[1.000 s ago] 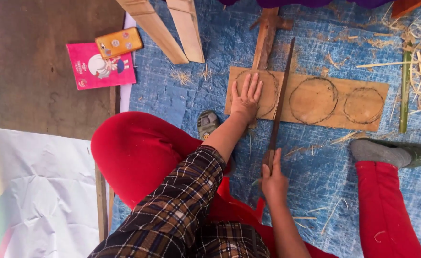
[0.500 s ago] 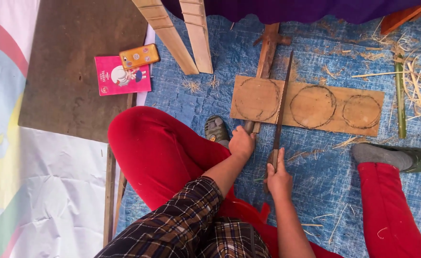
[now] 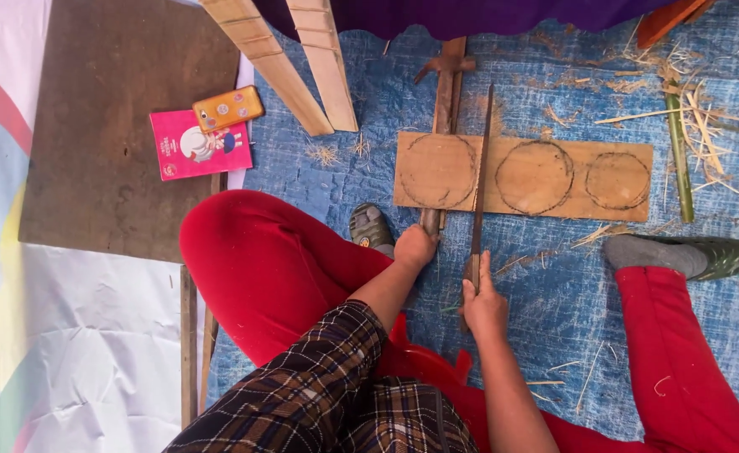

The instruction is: The person uses a hand saw to make cuts in a wooden plank and then uses sandpaper to smooth the edges of a smaller piece of wood.

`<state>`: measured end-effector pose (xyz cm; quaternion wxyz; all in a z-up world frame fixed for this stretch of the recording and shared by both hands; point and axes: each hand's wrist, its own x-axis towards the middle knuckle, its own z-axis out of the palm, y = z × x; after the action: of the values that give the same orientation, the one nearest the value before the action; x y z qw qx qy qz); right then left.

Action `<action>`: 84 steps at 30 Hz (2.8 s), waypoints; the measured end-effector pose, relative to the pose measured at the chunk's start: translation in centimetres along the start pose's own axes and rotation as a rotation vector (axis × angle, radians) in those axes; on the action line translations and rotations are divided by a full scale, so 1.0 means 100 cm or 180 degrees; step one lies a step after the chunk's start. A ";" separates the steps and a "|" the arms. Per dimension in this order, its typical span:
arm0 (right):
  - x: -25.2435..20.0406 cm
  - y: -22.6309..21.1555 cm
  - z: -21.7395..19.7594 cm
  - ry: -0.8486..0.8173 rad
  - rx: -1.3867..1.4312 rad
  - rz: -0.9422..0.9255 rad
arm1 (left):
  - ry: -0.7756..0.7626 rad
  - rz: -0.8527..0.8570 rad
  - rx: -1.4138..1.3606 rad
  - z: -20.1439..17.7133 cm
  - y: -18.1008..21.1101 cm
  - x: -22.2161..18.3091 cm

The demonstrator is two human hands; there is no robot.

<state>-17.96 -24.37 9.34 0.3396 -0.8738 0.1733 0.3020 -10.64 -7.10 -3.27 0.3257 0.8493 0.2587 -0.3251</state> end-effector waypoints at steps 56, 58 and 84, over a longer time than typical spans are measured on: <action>0.060 -0.076 -0.031 0.0028 -0.0255 0.0214 | -0.0009 0.1299 0.3316 -0.089 0.094 0.033; 0.081 -0.080 -0.034 0.0138 -0.0186 -0.0019 | -0.0050 0.1260 0.3322 -0.090 0.095 0.033; -0.024 -0.066 -0.039 -0.0345 -0.0001 0.0500 | -0.0013 0.1214 0.3306 -0.088 0.093 0.035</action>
<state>-14.86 -22.11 16.43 0.3236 -0.8399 0.2227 0.3745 1.14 -6.05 2.84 -0.0824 0.9295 -0.0946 -0.3469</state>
